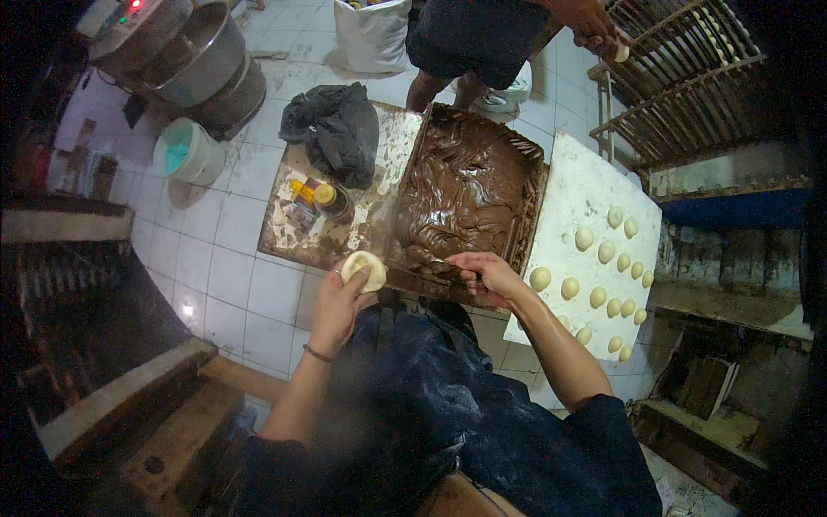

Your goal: The person prepares bread dough by picking up pre-portioned dough balls, flattening them by hand, adding chocolate filling with a small wooden spatula, and then pinching the dough closed to seal the filling inside.

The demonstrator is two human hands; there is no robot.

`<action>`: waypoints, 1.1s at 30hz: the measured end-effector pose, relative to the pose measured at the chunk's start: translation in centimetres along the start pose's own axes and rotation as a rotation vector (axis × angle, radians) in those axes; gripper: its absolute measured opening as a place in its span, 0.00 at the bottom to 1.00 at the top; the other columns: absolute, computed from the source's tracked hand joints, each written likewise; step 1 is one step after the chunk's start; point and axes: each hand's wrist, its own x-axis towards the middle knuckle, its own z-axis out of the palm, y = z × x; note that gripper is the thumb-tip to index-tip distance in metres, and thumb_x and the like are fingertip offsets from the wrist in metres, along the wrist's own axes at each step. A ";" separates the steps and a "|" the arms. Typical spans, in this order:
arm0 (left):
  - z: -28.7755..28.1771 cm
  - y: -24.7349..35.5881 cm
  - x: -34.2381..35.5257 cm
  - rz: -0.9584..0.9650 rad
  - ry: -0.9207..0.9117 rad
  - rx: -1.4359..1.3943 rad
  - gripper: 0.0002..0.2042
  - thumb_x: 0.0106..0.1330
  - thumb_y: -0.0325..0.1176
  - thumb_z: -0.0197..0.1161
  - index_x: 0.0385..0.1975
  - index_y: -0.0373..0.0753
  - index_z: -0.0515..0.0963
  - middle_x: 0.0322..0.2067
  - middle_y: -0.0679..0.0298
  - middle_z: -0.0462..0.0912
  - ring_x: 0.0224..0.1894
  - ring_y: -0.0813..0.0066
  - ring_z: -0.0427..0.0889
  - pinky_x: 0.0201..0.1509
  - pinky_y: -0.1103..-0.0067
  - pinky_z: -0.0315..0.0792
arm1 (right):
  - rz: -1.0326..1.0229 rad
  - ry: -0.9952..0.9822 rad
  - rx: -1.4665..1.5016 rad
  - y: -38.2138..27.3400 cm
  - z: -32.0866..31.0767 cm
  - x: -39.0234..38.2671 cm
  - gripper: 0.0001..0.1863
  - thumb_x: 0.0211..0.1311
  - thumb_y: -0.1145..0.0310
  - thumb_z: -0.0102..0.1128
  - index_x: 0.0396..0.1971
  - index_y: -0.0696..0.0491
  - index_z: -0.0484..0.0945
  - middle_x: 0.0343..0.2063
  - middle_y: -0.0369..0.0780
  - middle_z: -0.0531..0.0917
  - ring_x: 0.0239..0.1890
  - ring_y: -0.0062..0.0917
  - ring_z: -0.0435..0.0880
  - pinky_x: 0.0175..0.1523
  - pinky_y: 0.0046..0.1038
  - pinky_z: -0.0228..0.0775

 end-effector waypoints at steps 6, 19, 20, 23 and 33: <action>4.5 2.7 0.1 -0.076 -0.152 -0.127 0.16 0.73 0.33 0.55 0.57 0.34 0.72 0.54 0.58 0.79 0.57 0.69 0.78 0.60 0.71 0.74 | -0.050 0.055 0.407 -1.3 -0.8 -5.3 0.12 0.73 0.66 0.53 0.50 0.54 0.76 0.19 0.25 0.58 0.19 0.13 0.52 0.25 0.21 0.48; 13.2 4.8 0.2 -0.245 -0.425 -0.574 0.32 0.78 0.58 0.41 0.63 0.32 0.66 0.59 0.57 0.75 0.64 0.66 0.72 0.73 0.68 0.61 | -0.820 0.684 -0.109 0.4 6.5 -6.7 0.10 0.73 0.70 0.57 0.45 0.61 0.79 0.42 0.39 0.83 0.48 0.21 0.79 0.56 0.24 0.69; 13.4 4.6 0.1 -0.243 -0.414 -0.595 0.32 0.78 0.57 0.41 0.63 0.32 0.66 0.59 0.57 0.76 0.63 0.65 0.73 0.72 0.68 0.62 | -0.957 0.780 -0.203 1.0 6.9 -6.1 0.10 0.70 0.73 0.58 0.45 0.61 0.79 0.37 0.43 0.83 0.41 0.26 0.82 0.48 0.26 0.72; 13.4 3.8 0.3 -0.234 -0.379 -0.651 0.30 0.79 0.55 0.40 0.61 0.31 0.67 0.58 0.56 0.76 0.61 0.64 0.74 0.70 0.68 0.65 | -1.003 0.866 -0.653 2.1 6.7 -7.5 0.10 0.65 0.77 0.60 0.44 0.61 0.80 0.32 0.46 0.80 0.33 0.32 0.81 0.38 0.28 0.72; 8.0 2.2 2.4 -0.495 -0.355 -0.499 0.19 0.79 0.41 0.46 0.55 0.30 0.71 0.54 0.52 0.79 0.59 0.59 0.77 0.70 0.63 0.67 | -1.005 0.706 -1.248 1.9 4.3 -10.8 0.15 0.54 0.74 0.66 0.43 0.46 0.82 0.24 0.38 0.70 0.27 0.34 0.75 0.28 0.35 0.67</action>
